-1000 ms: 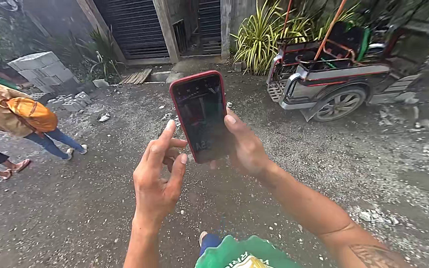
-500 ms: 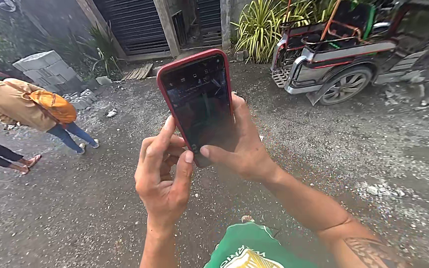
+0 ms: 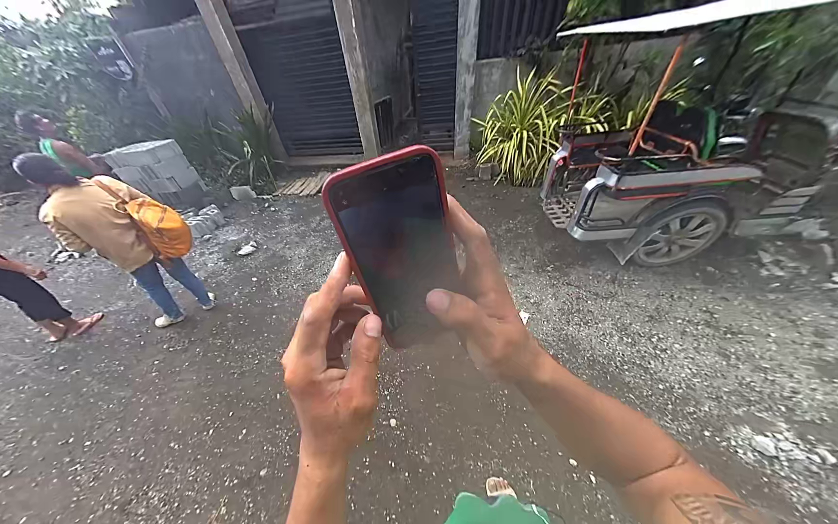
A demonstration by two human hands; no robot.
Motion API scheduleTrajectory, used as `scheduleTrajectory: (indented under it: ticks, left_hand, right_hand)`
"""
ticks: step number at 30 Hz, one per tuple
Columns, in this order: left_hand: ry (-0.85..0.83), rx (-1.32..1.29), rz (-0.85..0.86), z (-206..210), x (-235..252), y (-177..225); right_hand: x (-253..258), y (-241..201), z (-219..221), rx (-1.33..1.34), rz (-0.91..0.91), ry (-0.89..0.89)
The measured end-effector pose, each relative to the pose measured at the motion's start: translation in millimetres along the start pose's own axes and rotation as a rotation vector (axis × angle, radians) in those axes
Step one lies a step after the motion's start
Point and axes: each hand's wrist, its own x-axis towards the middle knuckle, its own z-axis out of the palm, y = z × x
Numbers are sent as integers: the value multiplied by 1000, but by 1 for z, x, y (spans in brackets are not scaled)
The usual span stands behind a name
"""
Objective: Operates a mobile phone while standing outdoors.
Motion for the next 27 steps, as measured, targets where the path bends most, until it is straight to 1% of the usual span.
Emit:
scheduleTrajectory:
  ticks: [5, 12, 20, 27]
  left_hand:
    - [8, -13, 13, -7, 5, 4]
    - [9, -53, 41, -11, 9, 3]
    - [-4, -40, 79, -17, 19, 4]
    - [-22, -45, 105, -20, 25, 7]
  right_hand:
    - [6, -5, 8, -26, -24, -1]
    - [9, -9, 15, -43, 33, 36]
    - [19, -19, 23, -111, 8, 54]
    - [22, -26, 26, -113, -35, 44]
